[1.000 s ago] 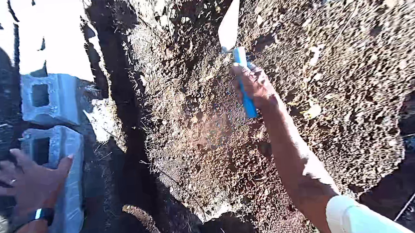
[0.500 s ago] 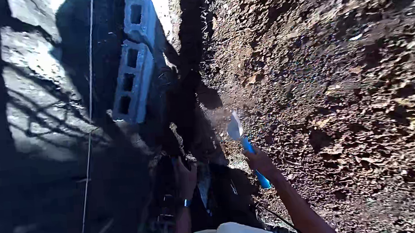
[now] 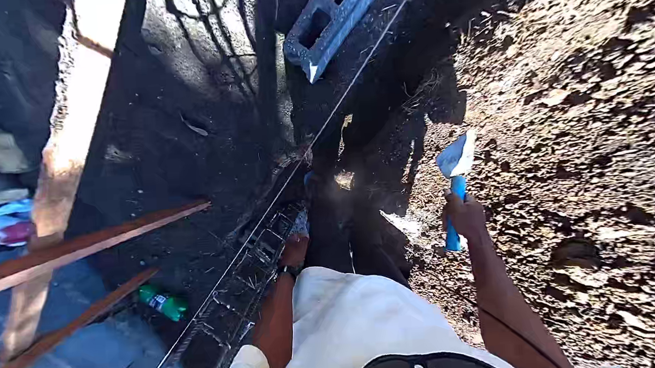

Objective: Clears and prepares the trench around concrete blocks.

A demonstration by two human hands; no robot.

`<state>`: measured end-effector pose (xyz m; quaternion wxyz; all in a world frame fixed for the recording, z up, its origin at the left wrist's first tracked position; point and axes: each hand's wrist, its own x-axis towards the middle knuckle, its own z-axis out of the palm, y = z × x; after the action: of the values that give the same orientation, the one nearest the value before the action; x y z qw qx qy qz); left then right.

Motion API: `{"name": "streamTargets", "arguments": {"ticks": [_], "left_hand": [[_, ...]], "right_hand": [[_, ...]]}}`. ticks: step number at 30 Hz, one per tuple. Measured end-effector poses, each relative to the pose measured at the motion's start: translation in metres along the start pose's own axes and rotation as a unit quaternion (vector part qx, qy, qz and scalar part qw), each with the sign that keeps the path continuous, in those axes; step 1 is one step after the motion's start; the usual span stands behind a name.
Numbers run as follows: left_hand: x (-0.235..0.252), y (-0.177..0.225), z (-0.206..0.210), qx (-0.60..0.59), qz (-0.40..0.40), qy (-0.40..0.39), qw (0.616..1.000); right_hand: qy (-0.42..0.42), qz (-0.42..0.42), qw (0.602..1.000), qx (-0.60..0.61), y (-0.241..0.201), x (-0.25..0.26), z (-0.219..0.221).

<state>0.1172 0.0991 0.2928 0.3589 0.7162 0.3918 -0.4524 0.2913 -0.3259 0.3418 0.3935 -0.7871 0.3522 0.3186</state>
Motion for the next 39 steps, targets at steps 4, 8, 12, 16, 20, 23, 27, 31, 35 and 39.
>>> {"name": "streamTargets", "arguments": {"ticks": [4,8,12,16,20,23,27,31,35,39], "left_hand": [[-0.017,-0.017,0.013,-0.017,0.001,0.018,1.000],[-0.033,-0.028,0.019,-0.062,-0.025,-0.006,0.998],[-0.050,-0.049,0.029,-0.077,-0.026,-0.029,0.996],[-0.082,-0.059,0.032,-0.101,-0.040,-0.029,0.994],[-0.106,-0.104,0.068,-0.256,-0.074,0.024,0.963],[-0.131,-0.126,0.082,-0.409,-0.152,0.024,0.899],[-0.165,-0.163,0.098,-0.478,-0.174,0.045,0.860],[-0.199,-0.177,0.090,-0.530,-0.151,0.139,0.823],[-0.231,-0.172,0.055,-0.545,-0.076,0.283,0.785],[-0.252,-0.174,0.020,-0.481,-0.039,0.322,0.815]], "right_hand": [[-0.006,-0.015,1.000,-0.024,-0.015,0.004,0.015],[-0.030,-0.030,0.997,-0.057,-0.026,0.009,0.029],[-0.051,-0.046,0.993,-0.093,-0.030,0.006,0.037],[-0.067,-0.070,0.986,-0.134,-0.028,0.007,0.038],[-0.093,-0.095,0.974,-0.183,-0.034,-0.004,0.036],[-0.109,-0.103,0.962,-0.229,-0.046,-0.019,0.037],[-0.132,-0.127,0.945,-0.269,-0.046,-0.031,0.036],[-0.151,-0.153,0.925,-0.314,-0.045,-0.034,0.043],[-0.171,-0.158,0.912,-0.337,-0.062,-0.046,0.076],[-0.194,-0.187,0.885,-0.380,-0.087,-0.056,0.127]]}}
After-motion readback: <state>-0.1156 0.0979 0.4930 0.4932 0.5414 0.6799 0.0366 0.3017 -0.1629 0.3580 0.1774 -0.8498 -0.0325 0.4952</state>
